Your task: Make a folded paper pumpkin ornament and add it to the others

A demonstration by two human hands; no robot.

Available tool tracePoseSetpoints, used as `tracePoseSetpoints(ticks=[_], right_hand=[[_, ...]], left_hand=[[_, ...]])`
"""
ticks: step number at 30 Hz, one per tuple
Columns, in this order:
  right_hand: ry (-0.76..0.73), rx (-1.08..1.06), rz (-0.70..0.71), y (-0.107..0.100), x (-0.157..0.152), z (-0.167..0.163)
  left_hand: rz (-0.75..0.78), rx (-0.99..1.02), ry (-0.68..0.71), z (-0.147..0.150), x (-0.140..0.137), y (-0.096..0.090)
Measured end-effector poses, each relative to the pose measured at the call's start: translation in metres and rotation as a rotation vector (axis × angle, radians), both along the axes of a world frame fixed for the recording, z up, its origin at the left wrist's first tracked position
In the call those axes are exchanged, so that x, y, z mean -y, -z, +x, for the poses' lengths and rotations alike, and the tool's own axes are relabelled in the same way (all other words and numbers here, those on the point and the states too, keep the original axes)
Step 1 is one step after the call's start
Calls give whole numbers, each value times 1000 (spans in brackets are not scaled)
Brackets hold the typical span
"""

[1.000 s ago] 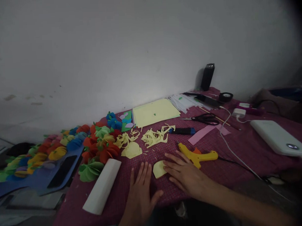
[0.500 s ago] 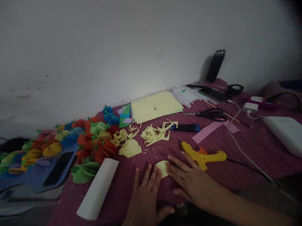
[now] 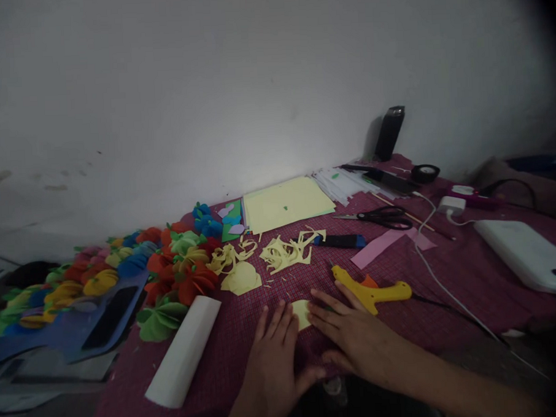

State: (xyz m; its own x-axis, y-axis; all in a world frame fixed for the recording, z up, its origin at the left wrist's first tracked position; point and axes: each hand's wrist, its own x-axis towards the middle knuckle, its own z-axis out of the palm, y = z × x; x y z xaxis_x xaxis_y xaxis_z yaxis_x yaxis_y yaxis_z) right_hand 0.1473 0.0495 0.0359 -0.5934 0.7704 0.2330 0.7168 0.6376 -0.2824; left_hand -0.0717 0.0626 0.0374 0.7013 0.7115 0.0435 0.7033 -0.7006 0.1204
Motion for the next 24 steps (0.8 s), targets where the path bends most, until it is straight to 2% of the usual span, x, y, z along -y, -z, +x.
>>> tracePoseSetpoints(ticks=[9, 14, 19, 22, 24], right_hand=[[-31, 24, -32, -3, -2, -2], [-37, 17, 11, -10, -3, 2], [188, -18, 169, -23, -1, 27], [290, -24, 215, -21, 4, 55], [317, -7, 198, -15, 8, 74]], left_hand=[[-76, 34, 49, 9, -1, 10], [-96, 24, 38, 9, 0, 6], [-66, 9, 1, 20, -1, 3], [-67, 11, -16, 25, -2, 7], [-69, 9, -14, 26, -3, 10]])
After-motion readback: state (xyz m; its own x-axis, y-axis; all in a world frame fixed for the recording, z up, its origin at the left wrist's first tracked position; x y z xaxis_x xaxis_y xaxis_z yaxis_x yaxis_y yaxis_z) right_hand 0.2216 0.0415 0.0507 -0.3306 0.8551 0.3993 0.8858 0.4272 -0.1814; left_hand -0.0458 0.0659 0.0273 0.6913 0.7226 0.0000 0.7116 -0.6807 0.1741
